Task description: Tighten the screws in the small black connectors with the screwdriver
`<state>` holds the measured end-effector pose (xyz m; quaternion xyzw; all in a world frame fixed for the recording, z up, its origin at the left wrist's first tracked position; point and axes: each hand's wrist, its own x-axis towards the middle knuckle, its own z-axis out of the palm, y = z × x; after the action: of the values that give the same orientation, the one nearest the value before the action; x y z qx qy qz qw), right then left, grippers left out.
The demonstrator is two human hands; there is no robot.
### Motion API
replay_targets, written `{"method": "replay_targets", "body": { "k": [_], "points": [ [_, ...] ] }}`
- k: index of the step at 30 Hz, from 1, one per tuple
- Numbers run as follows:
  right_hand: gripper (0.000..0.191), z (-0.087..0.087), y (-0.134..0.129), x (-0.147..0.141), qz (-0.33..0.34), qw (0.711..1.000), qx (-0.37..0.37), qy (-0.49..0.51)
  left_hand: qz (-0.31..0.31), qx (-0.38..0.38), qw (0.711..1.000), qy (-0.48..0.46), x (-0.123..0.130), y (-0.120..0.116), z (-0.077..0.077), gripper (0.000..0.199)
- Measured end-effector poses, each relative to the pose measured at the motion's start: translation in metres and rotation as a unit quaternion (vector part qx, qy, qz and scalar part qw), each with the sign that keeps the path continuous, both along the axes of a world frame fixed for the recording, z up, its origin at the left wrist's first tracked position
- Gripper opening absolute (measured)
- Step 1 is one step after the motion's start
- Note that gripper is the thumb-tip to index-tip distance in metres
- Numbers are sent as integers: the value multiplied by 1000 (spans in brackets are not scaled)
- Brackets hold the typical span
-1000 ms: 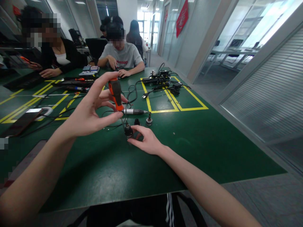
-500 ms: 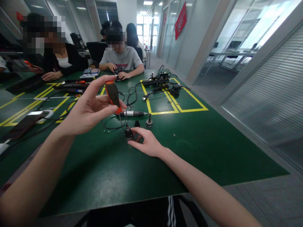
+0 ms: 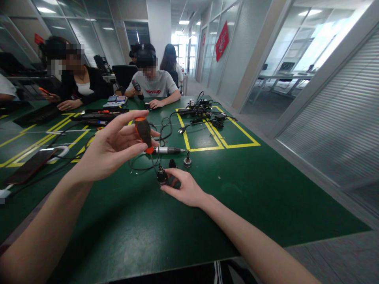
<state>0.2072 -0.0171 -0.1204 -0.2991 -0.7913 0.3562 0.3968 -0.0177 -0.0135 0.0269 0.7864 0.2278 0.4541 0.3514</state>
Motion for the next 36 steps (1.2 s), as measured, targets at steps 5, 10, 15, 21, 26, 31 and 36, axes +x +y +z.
{"method": "replay_targets", "body": {
  "k": [5, 10, 15, 21, 26, 31, 36],
  "points": [
    [34, 2, 0, 0, 2, 1000, -1, -2, 17, 33, 999, -13, -2, 2, -1, 59],
    [35, -1, 0, 1, -4, 1000, 11, -7, -3, 30, 999, -12, -2, 2, 0, 60],
    [36, -2, 1, 1, -2, 1000, 16, -8, -9, 19, 1000, -19, -2, 2, -1, 60],
    [36, -1, 0, 1, -5, 1000, 14, -10, -3, 32, 999, -22, -2, 2, -1, 59],
    [35, 0, 0, 2, -7, 1000, 12, -15, 41, 73, 996, -9, 2, 3, -5, 59],
    [36, -1, 0, 2, -7, 1000, 12, -15, 109, 175, 978, -7, 9, 6, -14, 67],
    [36, -1, 1, 2, -5, 1000, 7, -8, 113, 178, 978, 8, 12, 2, -11, 56]
  ]
}}
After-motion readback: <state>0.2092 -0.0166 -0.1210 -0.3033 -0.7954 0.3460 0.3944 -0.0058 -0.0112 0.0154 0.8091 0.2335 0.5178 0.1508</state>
